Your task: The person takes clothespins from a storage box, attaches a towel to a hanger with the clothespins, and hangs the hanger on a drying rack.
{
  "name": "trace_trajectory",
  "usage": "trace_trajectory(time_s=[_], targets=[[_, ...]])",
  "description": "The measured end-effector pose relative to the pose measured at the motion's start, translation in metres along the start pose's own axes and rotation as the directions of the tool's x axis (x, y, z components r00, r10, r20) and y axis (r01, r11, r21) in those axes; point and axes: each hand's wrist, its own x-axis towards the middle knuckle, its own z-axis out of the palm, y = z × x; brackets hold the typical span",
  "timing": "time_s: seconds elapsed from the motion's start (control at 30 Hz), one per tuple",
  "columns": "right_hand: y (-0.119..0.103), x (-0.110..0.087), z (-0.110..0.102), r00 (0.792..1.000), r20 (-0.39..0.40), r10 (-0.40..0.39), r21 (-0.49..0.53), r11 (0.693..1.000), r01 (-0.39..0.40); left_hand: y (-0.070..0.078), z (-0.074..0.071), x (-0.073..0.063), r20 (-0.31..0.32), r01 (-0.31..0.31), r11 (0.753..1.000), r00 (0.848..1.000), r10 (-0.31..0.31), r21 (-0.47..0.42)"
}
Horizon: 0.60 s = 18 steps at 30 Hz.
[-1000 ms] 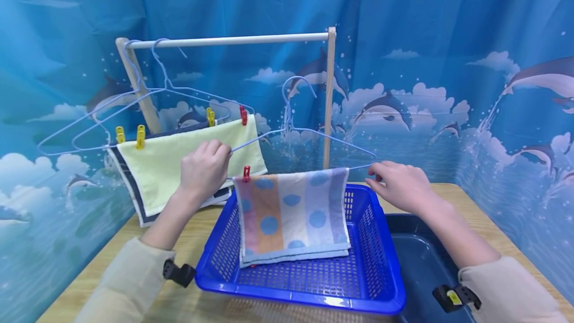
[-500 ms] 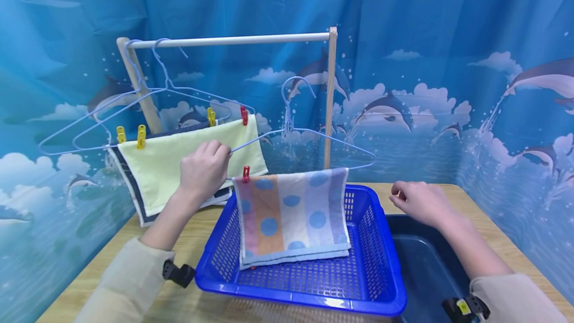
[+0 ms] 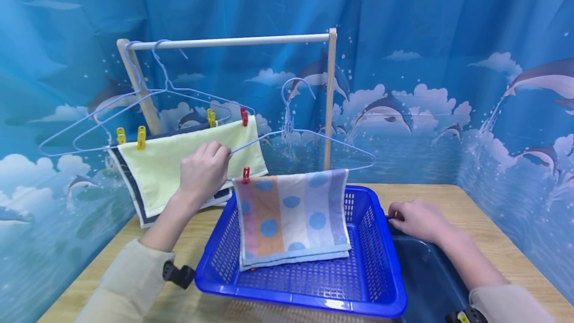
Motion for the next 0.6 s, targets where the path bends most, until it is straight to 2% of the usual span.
trace_trajectory(time_s=[0.17,0.3,0.6], targets=[[0.001,-0.003,0.015,0.989,-0.083,-0.120,-0.100,0.989,0.111,0.000,-0.001,0.000,0.003,0.003,1.000,1.000,-0.003,-0.006],[0.001,-0.006,0.023,0.979,-0.090,-0.181,-0.163,0.973,0.165,0.001,-0.001,0.000,0.000,0.002,1.000,1.000,-0.002,-0.008],[0.004,-0.010,0.040,0.983,-0.026,-0.180,-0.081,0.981,0.177,0.002,-0.001,0.000,0.013,0.009,1.000,1.000,-0.008,-0.006]])
